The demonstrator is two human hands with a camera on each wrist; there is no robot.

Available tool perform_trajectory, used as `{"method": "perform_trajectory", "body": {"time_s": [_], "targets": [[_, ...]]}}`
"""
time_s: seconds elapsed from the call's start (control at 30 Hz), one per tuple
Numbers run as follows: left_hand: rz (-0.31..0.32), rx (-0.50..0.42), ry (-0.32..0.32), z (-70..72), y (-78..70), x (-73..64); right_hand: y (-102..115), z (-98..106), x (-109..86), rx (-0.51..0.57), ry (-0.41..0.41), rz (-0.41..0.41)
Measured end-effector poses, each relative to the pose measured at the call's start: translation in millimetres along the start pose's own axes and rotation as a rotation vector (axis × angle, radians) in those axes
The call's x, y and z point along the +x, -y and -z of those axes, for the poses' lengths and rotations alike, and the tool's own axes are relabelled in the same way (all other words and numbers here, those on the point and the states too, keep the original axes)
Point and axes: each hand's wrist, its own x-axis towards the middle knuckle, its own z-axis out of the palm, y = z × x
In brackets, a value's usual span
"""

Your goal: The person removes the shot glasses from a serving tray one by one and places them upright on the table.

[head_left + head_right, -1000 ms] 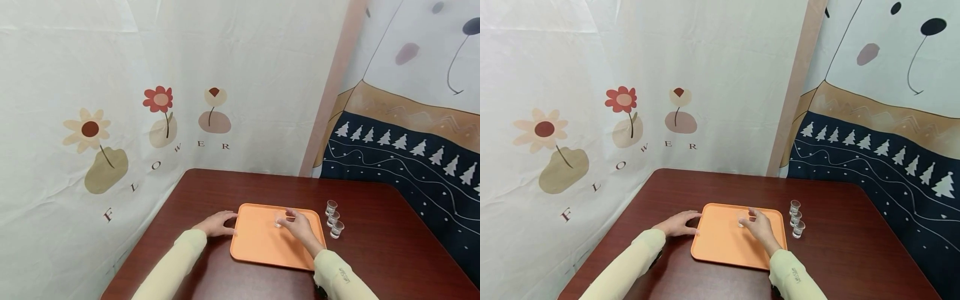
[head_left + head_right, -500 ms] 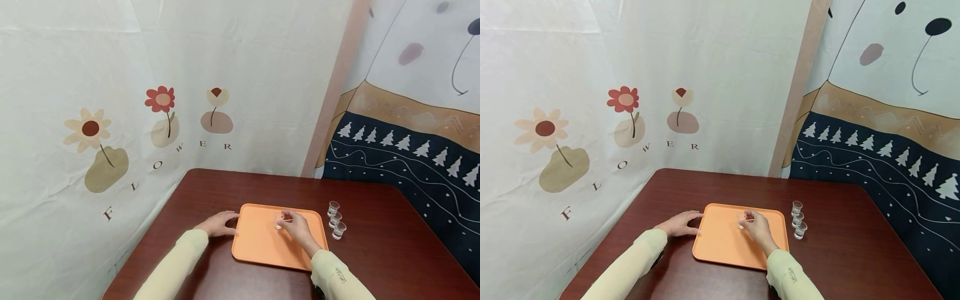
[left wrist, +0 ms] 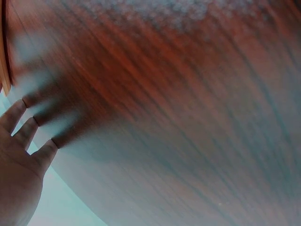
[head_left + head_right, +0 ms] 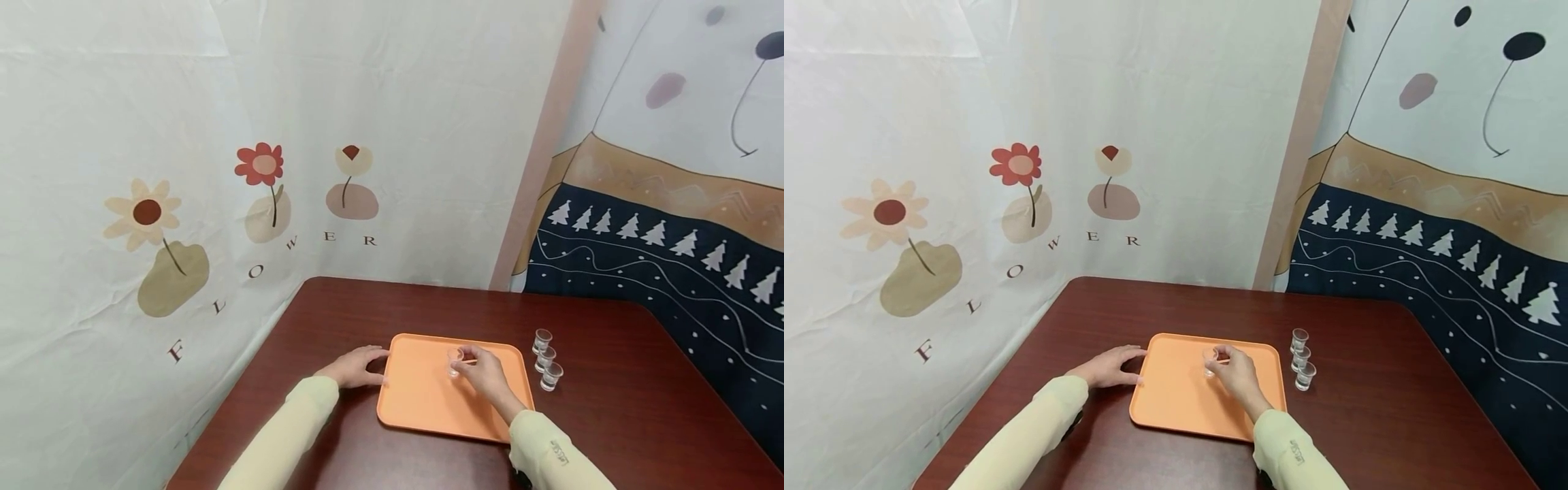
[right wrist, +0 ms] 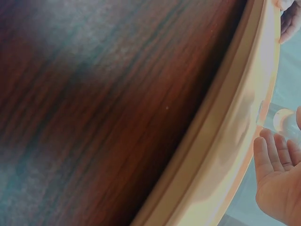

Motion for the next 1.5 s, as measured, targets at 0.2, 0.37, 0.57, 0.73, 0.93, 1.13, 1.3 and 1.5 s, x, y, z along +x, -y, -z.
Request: {"method": "perform_trajectory", "body": {"time_s": [0.2, 0.37, 0.57, 0.73, 0.93, 1.13, 1.3, 1.5], "targets": [[0.006, 0.009, 0.0, -0.2, 1.5, 0.3, 1, 7, -2.3, 0.024, -0.025, -0.011], [0.002, 0.011, 0.005, 0.0, 1.0, 0.0, 0, 15, -6.1, 0.007, -0.052, -0.021], [-0.011, 0.009, -0.001, 0.5, 0.6, 0.1, 0, 30, -11.0, -0.002, -0.067, 0.005], [0.004, 0.013, -0.001, 1.5, 0.1, 0.8, -3, 42, -16.0, -0.013, -0.073, -0.012], [0.02, 0.014, 0.006, 0.2, 1.7, 2.2, -8, 56, -23.1, -0.009, -0.09, -0.019], [0.0, 0.011, 0.001, -0.8, 2.4, 2.2, -17, 71, -33.2, -0.012, -0.111, -0.009], [-0.007, 0.011, -0.003, -0.8, 2.6, 2.5, -23, 85, -41.2, -0.048, -0.14, -0.014], [-0.003, 0.013, 0.004, -0.9, 2.9, 2.9, -32, 102, -51.5, -0.086, -0.145, -0.065]]}}
